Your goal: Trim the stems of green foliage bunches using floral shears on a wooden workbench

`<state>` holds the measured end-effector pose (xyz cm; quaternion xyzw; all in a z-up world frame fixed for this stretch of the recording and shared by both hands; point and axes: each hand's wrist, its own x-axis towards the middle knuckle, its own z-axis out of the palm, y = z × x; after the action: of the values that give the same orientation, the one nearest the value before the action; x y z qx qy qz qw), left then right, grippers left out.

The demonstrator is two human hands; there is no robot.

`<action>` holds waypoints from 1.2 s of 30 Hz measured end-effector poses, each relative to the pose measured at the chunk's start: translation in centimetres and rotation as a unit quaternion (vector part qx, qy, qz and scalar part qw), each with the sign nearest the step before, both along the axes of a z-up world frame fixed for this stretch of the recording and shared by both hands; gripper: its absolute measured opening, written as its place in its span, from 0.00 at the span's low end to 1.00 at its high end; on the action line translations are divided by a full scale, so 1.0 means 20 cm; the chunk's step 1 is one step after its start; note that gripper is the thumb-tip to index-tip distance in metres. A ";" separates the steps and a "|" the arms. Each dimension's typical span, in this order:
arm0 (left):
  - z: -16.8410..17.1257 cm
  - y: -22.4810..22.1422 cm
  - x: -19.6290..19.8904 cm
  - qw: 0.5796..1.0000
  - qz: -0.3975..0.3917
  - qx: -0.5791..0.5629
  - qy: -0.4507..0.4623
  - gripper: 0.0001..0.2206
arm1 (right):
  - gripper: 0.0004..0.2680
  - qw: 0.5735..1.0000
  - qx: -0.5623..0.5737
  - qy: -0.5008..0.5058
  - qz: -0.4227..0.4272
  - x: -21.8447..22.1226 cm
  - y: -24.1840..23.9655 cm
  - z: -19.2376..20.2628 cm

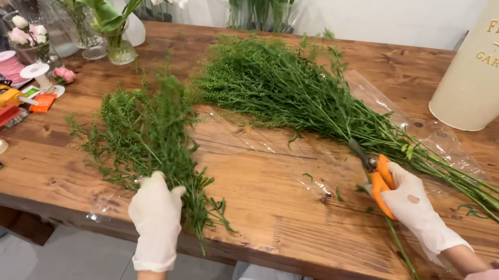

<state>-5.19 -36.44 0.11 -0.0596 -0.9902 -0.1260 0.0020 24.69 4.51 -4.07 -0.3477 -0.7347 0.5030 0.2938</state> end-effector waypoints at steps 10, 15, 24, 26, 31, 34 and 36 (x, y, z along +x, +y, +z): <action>0.31 1.18 0.60 0.773 -0.380 0.469 -0.197 0.22 | 0.17 0.987 0.137 0.059 0.052 0.01 -0.01 0.27; 0.34 1.53 0.71 0.573 -0.352 0.671 -0.312 0.10 | 0.29 0.979 0.197 0.008 0.052 0.04 -0.09 0.42; 0.56 1.46 0.34 0.579 -0.269 0.728 -0.249 0.14 | 0.12 0.995 -0.029 0.069 -0.067 0.33 -0.11 0.62; 0.46 1.50 0.25 0.573 -0.253 0.741 -0.242 0.14 | 0.14 0.990 -0.133 0.026 -0.039 0.35 -0.18 0.58; 0.29 1.52 0.17 0.567 -0.199 0.760 -0.249 0.14 | 0.32 0.868 -0.460 0.004 0.186 0.38 -0.06 0.07; 0.19 1.56 0.12 0.595 -0.229 0.733 -0.236 0.15 | 0.38 0.889 -0.445 -0.038 0.105 0.33 -0.22 0.14; 0.14 1.57 0.09 0.590 -0.217 0.740 -0.241 0.15 | 0.39 0.872 -0.472 -0.072 0.107 0.31 -0.21 0.15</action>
<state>-3.34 -5.05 2.83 -0.2178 -0.4782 -0.8216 -0.2208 30.90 0.36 -1.12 -0.3996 -0.4613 0.7920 -0.0145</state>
